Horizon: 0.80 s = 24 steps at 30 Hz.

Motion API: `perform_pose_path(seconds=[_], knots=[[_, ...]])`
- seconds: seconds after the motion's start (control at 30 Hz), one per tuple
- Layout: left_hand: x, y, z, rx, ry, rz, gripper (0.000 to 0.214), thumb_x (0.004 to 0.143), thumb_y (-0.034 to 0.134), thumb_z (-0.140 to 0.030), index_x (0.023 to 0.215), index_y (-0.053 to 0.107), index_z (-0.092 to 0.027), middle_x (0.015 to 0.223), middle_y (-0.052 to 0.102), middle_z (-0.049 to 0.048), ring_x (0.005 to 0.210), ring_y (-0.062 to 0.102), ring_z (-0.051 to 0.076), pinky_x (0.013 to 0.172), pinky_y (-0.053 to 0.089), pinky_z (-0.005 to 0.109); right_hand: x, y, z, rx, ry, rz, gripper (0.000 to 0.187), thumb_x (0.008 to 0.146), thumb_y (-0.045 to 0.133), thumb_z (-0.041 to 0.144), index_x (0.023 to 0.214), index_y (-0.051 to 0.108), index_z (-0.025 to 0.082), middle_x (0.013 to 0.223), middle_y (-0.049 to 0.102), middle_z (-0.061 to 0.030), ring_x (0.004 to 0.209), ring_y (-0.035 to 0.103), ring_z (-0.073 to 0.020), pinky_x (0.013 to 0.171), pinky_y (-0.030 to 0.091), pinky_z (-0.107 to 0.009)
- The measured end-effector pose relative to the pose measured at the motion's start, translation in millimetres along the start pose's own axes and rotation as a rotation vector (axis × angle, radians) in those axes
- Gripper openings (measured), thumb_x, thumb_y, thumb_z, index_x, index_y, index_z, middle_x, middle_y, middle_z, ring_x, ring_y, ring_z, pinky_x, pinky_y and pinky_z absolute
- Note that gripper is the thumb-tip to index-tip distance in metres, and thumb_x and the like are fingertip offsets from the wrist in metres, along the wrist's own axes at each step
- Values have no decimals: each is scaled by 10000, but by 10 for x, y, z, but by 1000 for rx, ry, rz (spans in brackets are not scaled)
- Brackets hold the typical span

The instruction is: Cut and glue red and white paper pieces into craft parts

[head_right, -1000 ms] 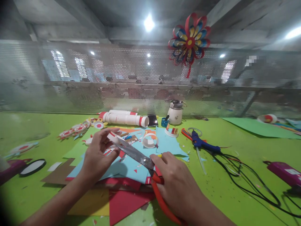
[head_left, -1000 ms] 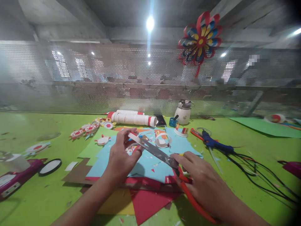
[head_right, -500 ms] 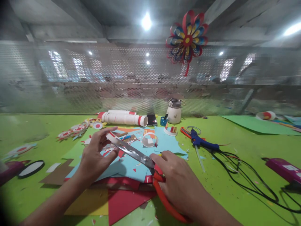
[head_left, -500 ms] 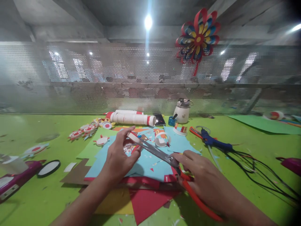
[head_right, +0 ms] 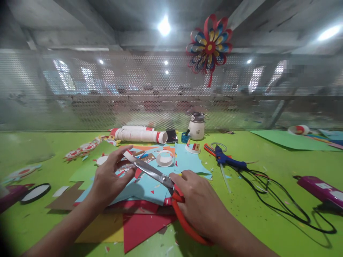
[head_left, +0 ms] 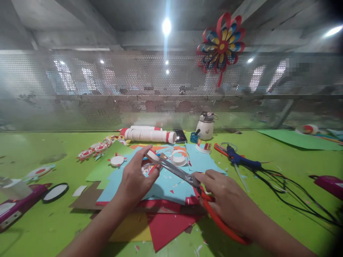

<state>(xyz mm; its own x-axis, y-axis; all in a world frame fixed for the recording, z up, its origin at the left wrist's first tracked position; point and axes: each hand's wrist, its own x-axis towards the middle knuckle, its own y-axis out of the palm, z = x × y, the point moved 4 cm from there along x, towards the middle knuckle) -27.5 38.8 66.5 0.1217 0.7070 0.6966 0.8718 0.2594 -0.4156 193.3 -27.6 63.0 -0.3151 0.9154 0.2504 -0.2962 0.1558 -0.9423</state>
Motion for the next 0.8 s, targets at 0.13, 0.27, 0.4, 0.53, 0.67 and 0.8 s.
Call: perform_pose_path(seconds=[0.13, 0.27, 0.4, 0.53, 0.67, 0.8], knots=[[5, -10, -18, 14, -8, -8, 483, 800, 623, -208, 1259, 478, -183, 1118, 648, 92, 915, 710, 216, 826, 562, 330, 8, -18, 12, 6, 6, -4, 316, 832, 542, 130, 1134, 630, 155, 911, 599, -110, 845, 576, -277, 751, 463, -434], [1, -1, -26, 19, -1, -2, 467, 807, 620, -224, 1252, 489, -169, 1127, 644, 105, 900, 710, 212, 840, 559, 340, 7, -16, 14, 0, 24, 15, 330, 824, 538, 115, 1139, 628, 156, 912, 596, -109, 843, 576, -275, 754, 459, -433], [-9, 7, -22, 38, 26, -3, 458, 800, 620, -211, 1239, 505, -154, 1100, 653, 101, 850, 714, 191, 828, 570, 335, 3, -4, 5, -8, 26, 16, 320, 836, 535, 144, 1142, 626, 166, 906, 591, -104, 839, 574, -272, 756, 458, -432], [-14, 3, -27, 29, 49, -13, 451, 795, 614, -193, 1229, 508, -138, 1067, 671, 94, 838, 717, 173, 805, 583, 312, -1, 4, 1, -7, 23, 12, 355, 794, 516, 94, 1124, 631, 158, 913, 591, -107, 845, 574, -271, 759, 459, -430], [-13, 11, -11, -8, 20, -1, 455, 795, 626, -193, 1232, 509, -143, 1061, 675, 90, 842, 719, 168, 801, 589, 300, -9, 0, 5, -17, 6, -1, 373, 792, 509, 89, 1140, 628, 149, 901, 599, -110, 840, 577, -283, 738, 459, -436], [-19, 32, 20, -91, -19, 23, 463, 810, 645, -234, 1242, 499, -153, 1064, 669, 85, 870, 711, 173, 817, 594, 312, -19, -8, -5, -35, -22, -27, 362, 820, 529, 116, 1167, 628, 154, 881, 609, -111, 810, 587, -287, 702, 459, -431]])
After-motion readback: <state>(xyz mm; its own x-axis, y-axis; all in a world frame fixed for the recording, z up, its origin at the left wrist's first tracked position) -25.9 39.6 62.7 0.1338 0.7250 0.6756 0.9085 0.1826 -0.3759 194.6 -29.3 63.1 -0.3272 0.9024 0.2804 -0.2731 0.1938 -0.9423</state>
